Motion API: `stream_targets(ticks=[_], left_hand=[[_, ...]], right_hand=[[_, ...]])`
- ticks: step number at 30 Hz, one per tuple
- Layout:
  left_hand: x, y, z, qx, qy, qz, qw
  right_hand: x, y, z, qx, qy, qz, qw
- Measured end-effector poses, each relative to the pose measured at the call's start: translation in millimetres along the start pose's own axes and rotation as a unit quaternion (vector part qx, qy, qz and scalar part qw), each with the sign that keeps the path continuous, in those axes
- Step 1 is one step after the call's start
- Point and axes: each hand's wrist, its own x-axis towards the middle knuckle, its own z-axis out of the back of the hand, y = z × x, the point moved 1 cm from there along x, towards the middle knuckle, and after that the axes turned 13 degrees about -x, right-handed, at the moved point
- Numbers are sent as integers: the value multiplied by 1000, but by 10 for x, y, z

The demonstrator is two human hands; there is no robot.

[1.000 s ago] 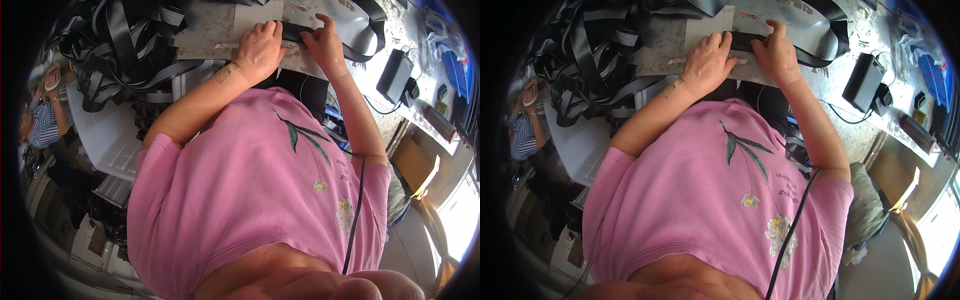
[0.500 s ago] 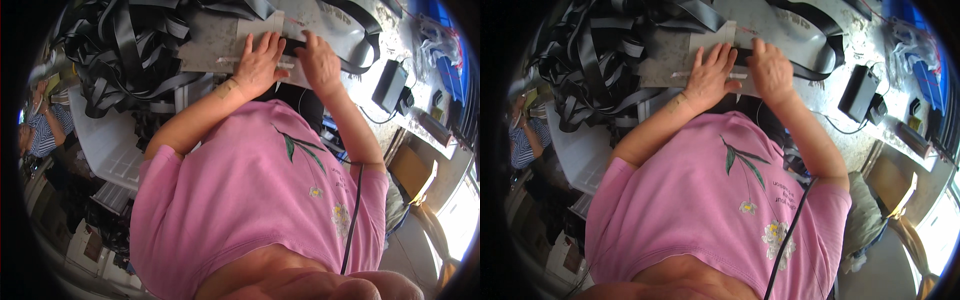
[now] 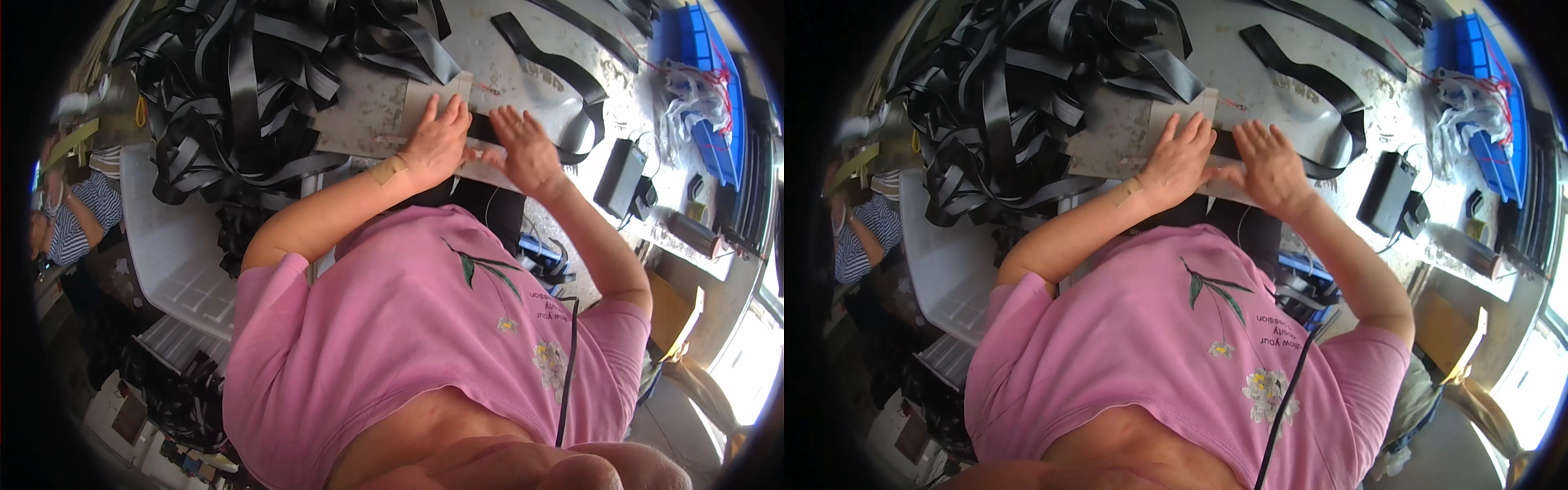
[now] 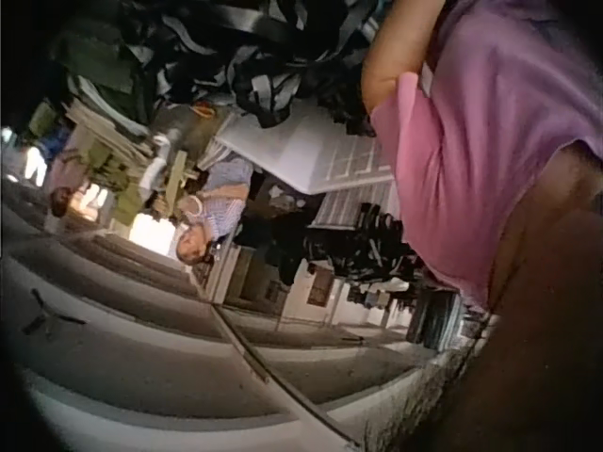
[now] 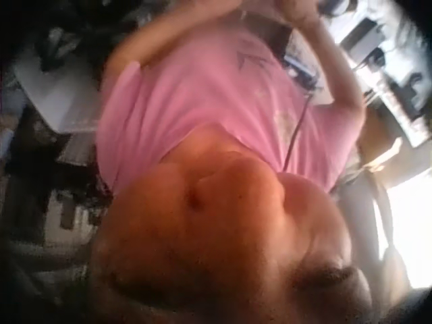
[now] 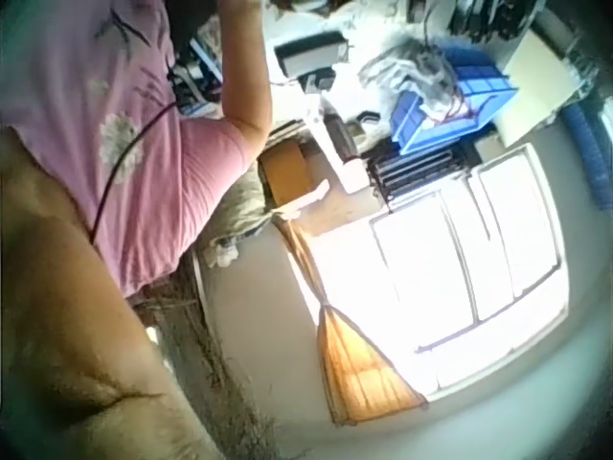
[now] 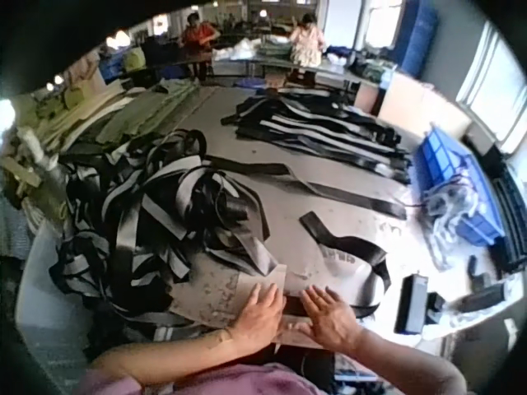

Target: Applying adhesive labels or strips to the ends of black nylon straps.

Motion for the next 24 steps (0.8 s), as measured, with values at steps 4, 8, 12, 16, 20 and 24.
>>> stream_targets(ticks=[4,8,12,16,20,24], left_hand=[[334,26,32,10,100,-54,993],[497,-20,80,-27,1,-47,999],[553,58,127,-70,86,-59,992],[671,113,455,-169,74,-202,962],[1190,686,1437,-104,40,-209,972],[1736,1927,2366,-115,-74,7,991]], right_hand=[[832,-640,180,-17,-28,-64,997],[1297,-1133,-479,-154,1,-40,987],[1444,-1074,-264,-90,89,-25,992],[1363,-1476,-106,-174,87,-36,980],[832,-2872,28,312,168,-248,902],[13,-3840,-226,345,125,-460,808]])
